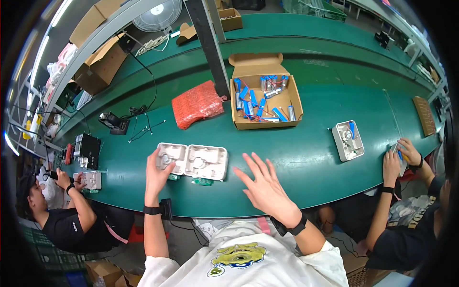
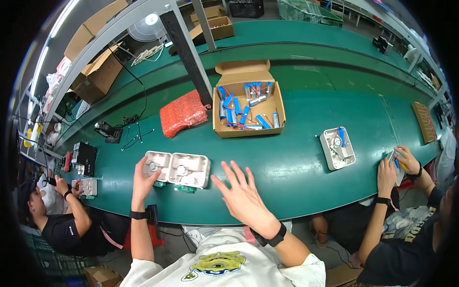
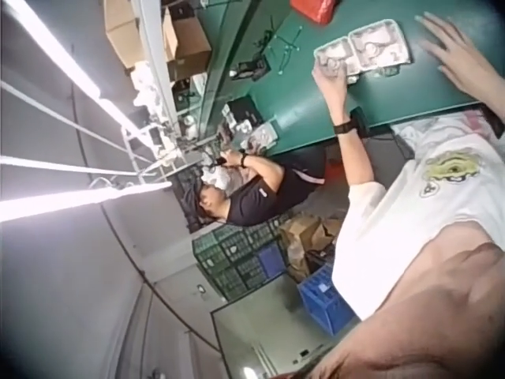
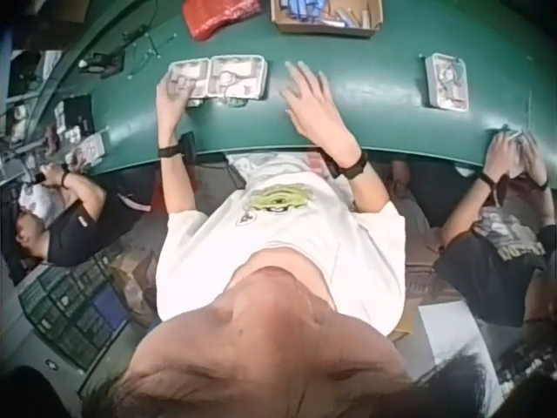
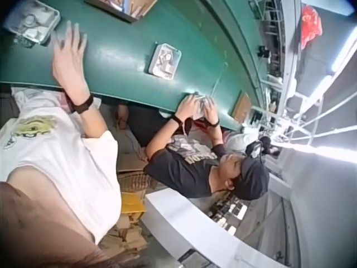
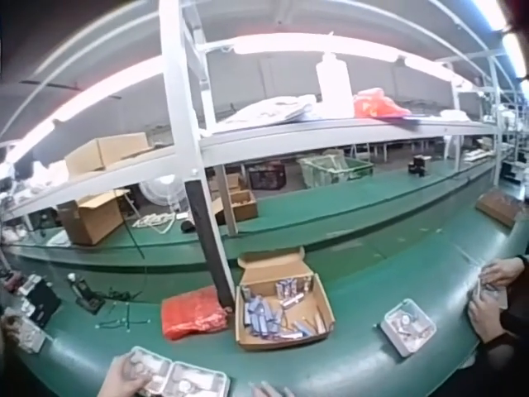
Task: Picking small electronic components from a box and inserting them into plastic tray housings.
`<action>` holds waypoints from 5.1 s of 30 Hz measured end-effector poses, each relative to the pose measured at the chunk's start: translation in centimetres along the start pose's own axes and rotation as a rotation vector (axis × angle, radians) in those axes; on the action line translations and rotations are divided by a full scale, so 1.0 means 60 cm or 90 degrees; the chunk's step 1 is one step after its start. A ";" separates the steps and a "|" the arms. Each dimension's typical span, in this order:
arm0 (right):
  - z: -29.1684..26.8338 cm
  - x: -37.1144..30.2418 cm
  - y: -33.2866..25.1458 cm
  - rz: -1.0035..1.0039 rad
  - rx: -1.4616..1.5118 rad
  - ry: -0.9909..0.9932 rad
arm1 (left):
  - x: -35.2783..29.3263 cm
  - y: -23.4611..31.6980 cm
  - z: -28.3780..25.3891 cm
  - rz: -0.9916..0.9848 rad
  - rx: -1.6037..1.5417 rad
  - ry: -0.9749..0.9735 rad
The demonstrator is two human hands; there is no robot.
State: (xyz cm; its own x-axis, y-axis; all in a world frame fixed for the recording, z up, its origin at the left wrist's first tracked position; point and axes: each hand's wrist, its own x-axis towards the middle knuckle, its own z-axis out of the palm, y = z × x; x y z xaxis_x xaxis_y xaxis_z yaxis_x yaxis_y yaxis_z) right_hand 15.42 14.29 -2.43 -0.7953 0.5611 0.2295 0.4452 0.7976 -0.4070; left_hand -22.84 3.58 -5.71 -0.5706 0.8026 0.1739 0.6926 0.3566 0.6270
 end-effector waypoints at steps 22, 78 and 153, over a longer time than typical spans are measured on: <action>-0.028 -0.042 0.020 0.005 0.399 0.193 | -0.228 0.230 0.155 -0.097 -0.423 -0.217; -0.008 -0.016 0.069 0.381 0.213 0.176 | -0.078 0.307 0.280 0.258 -0.470 -0.309; -0.152 -0.052 0.092 0.428 0.334 0.023 | -0.076 0.273 0.303 0.089 -0.633 -0.483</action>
State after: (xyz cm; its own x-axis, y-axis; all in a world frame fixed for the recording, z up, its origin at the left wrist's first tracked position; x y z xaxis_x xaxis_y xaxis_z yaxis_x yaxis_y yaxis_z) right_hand 24.12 18.95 2.69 -0.4132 0.8921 -0.1829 0.5629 0.0923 -0.8214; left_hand -0.85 14.49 -10.03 0.1060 0.9943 0.0133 -0.0935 -0.0033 0.9956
